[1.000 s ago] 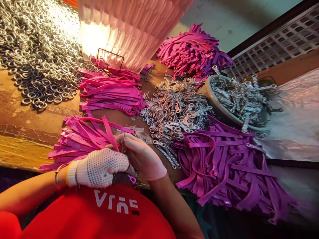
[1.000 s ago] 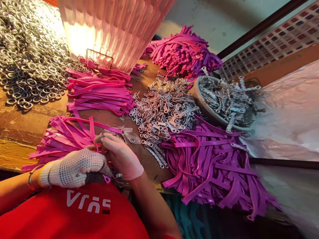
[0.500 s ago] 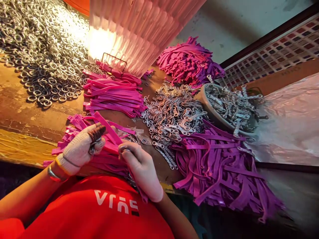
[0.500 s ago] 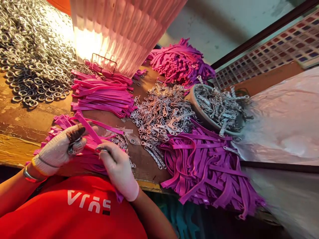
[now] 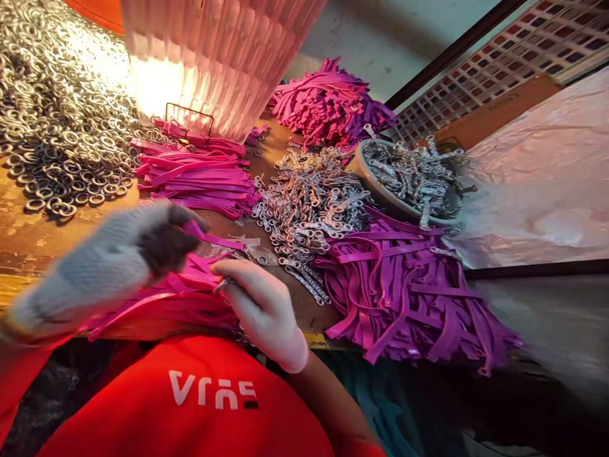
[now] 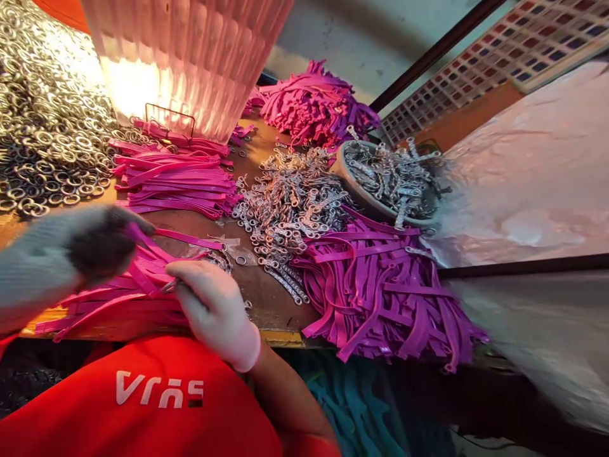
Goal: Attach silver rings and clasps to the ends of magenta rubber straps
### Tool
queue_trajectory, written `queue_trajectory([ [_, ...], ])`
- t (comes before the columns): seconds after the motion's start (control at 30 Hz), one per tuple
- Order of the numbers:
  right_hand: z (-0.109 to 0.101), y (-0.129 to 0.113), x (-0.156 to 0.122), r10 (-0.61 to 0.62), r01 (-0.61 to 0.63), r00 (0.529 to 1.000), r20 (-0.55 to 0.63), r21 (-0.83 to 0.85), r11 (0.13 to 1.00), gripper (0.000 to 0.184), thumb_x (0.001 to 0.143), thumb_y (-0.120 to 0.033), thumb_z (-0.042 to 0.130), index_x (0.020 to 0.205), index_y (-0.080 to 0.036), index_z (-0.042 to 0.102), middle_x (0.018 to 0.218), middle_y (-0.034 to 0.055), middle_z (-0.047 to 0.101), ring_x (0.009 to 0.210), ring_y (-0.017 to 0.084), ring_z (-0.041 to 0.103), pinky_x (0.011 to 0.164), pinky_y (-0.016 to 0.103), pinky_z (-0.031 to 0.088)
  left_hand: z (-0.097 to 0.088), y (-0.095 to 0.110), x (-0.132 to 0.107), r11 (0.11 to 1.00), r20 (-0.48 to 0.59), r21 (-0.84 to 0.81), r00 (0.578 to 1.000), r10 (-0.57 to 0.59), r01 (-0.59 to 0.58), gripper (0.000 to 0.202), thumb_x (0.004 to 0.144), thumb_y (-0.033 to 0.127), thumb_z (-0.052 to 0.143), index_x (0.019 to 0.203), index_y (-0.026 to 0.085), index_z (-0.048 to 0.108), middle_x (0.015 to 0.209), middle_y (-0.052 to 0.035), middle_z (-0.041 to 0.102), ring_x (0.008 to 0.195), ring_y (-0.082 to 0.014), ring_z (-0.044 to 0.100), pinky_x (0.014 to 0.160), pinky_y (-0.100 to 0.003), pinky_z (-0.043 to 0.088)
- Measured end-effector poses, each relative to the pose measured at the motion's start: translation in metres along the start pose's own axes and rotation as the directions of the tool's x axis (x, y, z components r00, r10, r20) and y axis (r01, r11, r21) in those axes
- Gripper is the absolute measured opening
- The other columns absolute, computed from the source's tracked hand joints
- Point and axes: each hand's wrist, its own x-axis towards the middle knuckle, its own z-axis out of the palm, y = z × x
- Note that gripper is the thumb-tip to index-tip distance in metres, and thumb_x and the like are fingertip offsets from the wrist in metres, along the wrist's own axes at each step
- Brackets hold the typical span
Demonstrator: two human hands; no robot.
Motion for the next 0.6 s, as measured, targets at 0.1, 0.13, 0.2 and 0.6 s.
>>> queue_trajectory([
  [0.1,-0.011,0.009,-0.004,0.035,-0.049,0.997,-0.068,-0.206,0.977,0.022,0.102,-0.022,0.051,0.118,-0.025,0.066,0.107,0.0044,0.076,0.096,0.018,0.07,0.085,0.03,0.052,0.027,-0.026,0.011,0.993,0.174,0.08,0.98,-0.099,0.087,0.025,0.091,0.036,0.064,0.076,0.015,0.064,0.065,0.0002,0.061,0.055,-0.0088,0.05,0.049,-0.018,0.041],
  [0.13,-0.013,0.012,-0.004,0.027,-0.044,0.998,-0.061,-0.294,0.955,0.023,0.103,-0.022,0.05,0.119,-0.023,0.066,0.106,0.0055,0.076,0.095,0.019,0.07,0.084,0.031,0.051,0.034,-0.034,0.014,0.989,0.2,0.07,0.969,-0.144,0.133,0.029,0.093,0.038,0.06,0.075,0.016,0.061,0.061,0.0015,0.057,0.051,-0.0082,0.046,0.046,-0.018,0.037],
  [0.2,-0.014,0.016,-0.005,0.004,-0.013,1.0,-0.02,-0.477,0.879,0.024,0.103,-0.022,0.048,0.119,-0.019,0.066,0.1,0.0073,0.076,0.09,0.021,0.069,0.079,0.032,0.048,0.044,-0.045,0.017,0.974,0.236,0.035,0.946,-0.224,0.222,0.029,0.096,0.038,0.054,0.076,0.017,0.057,0.056,0.004,0.05,0.045,-0.0079,0.039,0.041,-0.019,0.031],
  [0.6,-0.006,0.028,0.006,0.104,0.051,0.987,0.124,-0.848,0.527,0.028,0.102,-0.019,0.041,0.118,-0.015,0.065,0.083,0.0085,0.067,0.072,0.024,0.057,0.064,0.037,0.033,0.052,-0.074,0.036,0.876,0.329,0.459,0.944,-0.009,-0.151,0.016,0.087,0.021,0.052,0.085,0.015,0.067,0.083,-0.0043,0.071,0.069,-0.0162,0.057,0.067,-0.026,0.043],
])
